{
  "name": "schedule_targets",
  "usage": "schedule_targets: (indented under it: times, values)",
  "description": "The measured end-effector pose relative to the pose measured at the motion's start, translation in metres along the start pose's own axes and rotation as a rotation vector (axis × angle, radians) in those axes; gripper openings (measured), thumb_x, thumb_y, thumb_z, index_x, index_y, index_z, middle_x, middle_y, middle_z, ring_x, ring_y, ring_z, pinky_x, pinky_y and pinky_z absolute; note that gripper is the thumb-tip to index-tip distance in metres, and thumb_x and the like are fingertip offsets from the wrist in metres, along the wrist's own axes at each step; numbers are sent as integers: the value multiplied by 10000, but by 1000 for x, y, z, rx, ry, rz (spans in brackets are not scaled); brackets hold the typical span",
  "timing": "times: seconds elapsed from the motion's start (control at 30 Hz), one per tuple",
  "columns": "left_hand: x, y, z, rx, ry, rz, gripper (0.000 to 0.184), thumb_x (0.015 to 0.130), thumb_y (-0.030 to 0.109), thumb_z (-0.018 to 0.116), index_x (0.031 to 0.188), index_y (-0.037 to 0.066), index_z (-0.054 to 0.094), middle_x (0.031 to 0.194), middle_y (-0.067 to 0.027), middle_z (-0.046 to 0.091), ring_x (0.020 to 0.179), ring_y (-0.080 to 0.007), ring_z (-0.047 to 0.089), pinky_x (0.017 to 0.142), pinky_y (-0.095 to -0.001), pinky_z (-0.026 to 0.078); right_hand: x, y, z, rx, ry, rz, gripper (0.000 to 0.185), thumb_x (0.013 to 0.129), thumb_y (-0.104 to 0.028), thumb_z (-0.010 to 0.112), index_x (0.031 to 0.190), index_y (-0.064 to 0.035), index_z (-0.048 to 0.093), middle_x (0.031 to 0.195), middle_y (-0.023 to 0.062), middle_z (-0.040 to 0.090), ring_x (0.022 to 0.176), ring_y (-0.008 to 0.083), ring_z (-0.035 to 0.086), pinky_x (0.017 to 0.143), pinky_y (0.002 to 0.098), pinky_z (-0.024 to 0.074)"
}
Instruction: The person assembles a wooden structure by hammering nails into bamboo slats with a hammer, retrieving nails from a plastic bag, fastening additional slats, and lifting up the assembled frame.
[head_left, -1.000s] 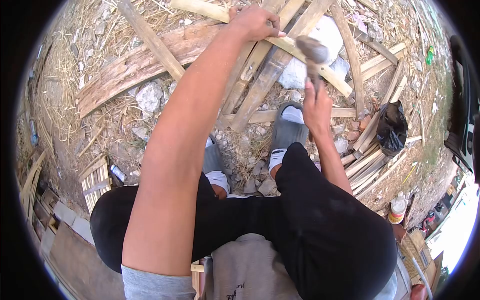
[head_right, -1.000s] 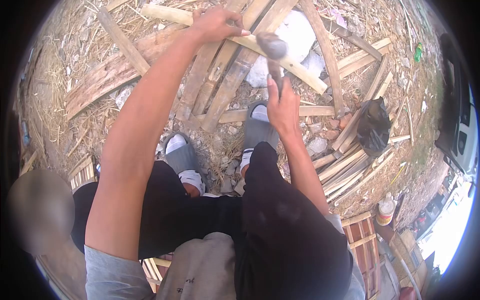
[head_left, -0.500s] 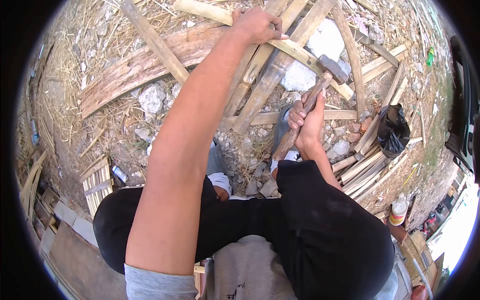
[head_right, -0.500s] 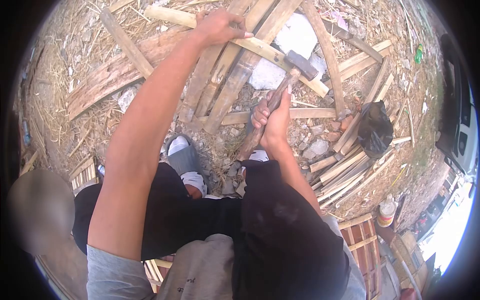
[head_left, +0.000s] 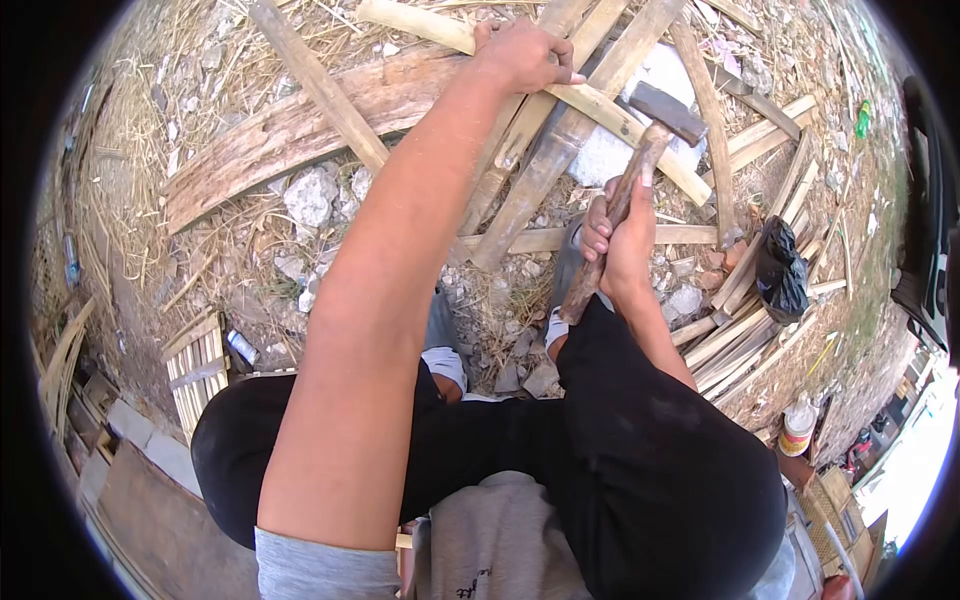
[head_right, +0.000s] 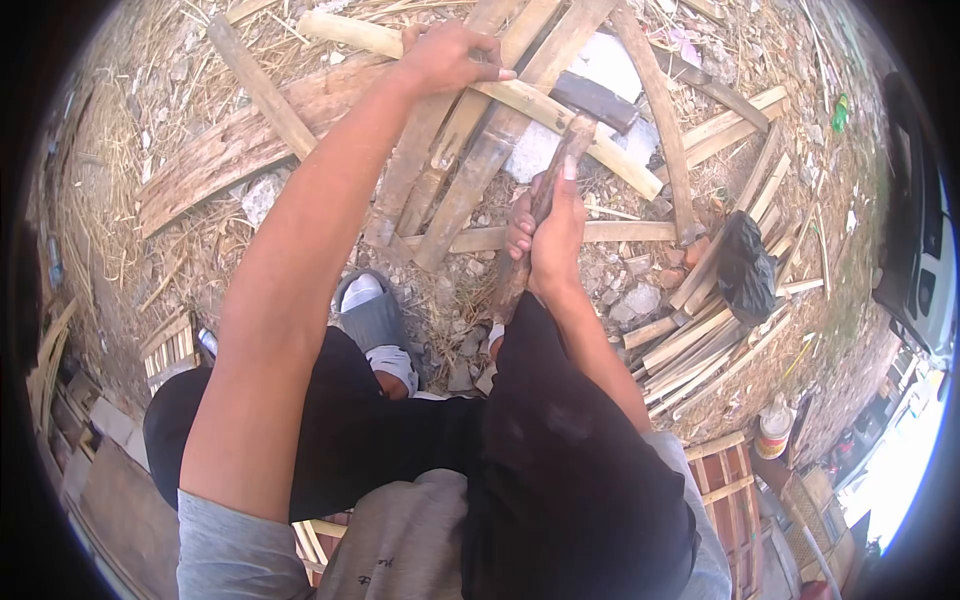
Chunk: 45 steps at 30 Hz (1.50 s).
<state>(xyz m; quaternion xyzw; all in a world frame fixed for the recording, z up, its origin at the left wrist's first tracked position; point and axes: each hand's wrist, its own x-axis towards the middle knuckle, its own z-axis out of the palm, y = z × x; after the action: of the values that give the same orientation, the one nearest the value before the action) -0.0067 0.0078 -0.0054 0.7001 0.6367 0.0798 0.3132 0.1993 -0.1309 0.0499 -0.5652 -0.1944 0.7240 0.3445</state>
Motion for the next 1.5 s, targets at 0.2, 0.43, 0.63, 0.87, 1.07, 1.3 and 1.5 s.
schedule_targets:
  times: [0.2, 0.43, 0.63, 0.87, 1.07, 1.3, 1.5]
  values:
    - [4, -3, 5, -80, 25, 31, 356, 786, 497, 726, 924, 169, 741, 964, -165, 687, 986, -331, 636, 888, -481, 423, -19, -63, -5, -282, -19, -710, 572, 1019, -588, 359, 864, -44, 445, 571, 31, 428, 437, 104, 415, 385, 242, 346]
    - [5, -7, 0, -229, 10, 70, 353, 772, 460, 756, 893, 129, 754, 917, -173, 708, 929, -334, 669, 852, -452, 505, 21, -24, -57, -1263, 180, -605, 424, 1033, -392, 485, 960, 22, 540, 595, 121, 516, 539, 202, 542, 508, 408, 421]
    - [-3, 2, -1, -53, 17, 17, 358, 782, 465, 738, 909, 130, 744, 934, -144, 711, 895, -319, 674, 822, -439, 526, -30, -87, 0, -619, 146, -778, 533, 1023, -566, 385, 800, -85, 438, 587, -27, 417, 473, 79, 426, 422, 225, 345]
    - [4, 5, 4, 51, 40, -26, 408, 792, 646, 672, 959, 278, 732, 1044, -101, 665, 1155, -280, 568, 1029, -570, 236, 18, -18, -58, -1266, 182, -633, 344, 992, -319, 569, 1022, 22, 535, 648, 258, 578, 586, 471, 574, 541, 487, 438]
    - [2, -3, 13, 44, 46, -30, 443, 794, 649, 670, 909, 226, 727, 886, -106, 643, 1055, -284, 599, 1028, -576, 238, -28, -65, -31, -921, 212, -656, 288, 1003, -268, 544, 1053, 15, 531, 623, 228, 576, 563, 449, 575, 539, 457, 449]
    - [7, 1, 12, 67, 51, -55, 404, 791, 649, 676, 972, 293, 739, 1035, -103, 647, 1168, -300, 549, 1029, -537, 244, 34, -30, -58, -1254, 173, -617, 360, 1022, -332, 497, 1067, 22, 539, 684, 263, 586, 650, 490, 582, 618, 524, 445]
    - [2, 7, -1, 66, -96, -86, 496, 762, 660, 699, 1112, 311, 733, 1258, -154, 583, 1303, -317, 461, 1105, -567, 186, -51, -45, -104, -1216, 492, -623, 405, 1041, -366, 462, 1081, 19, 581, 683, 152, 591, 624, 273, 575, 599, 431, 440]
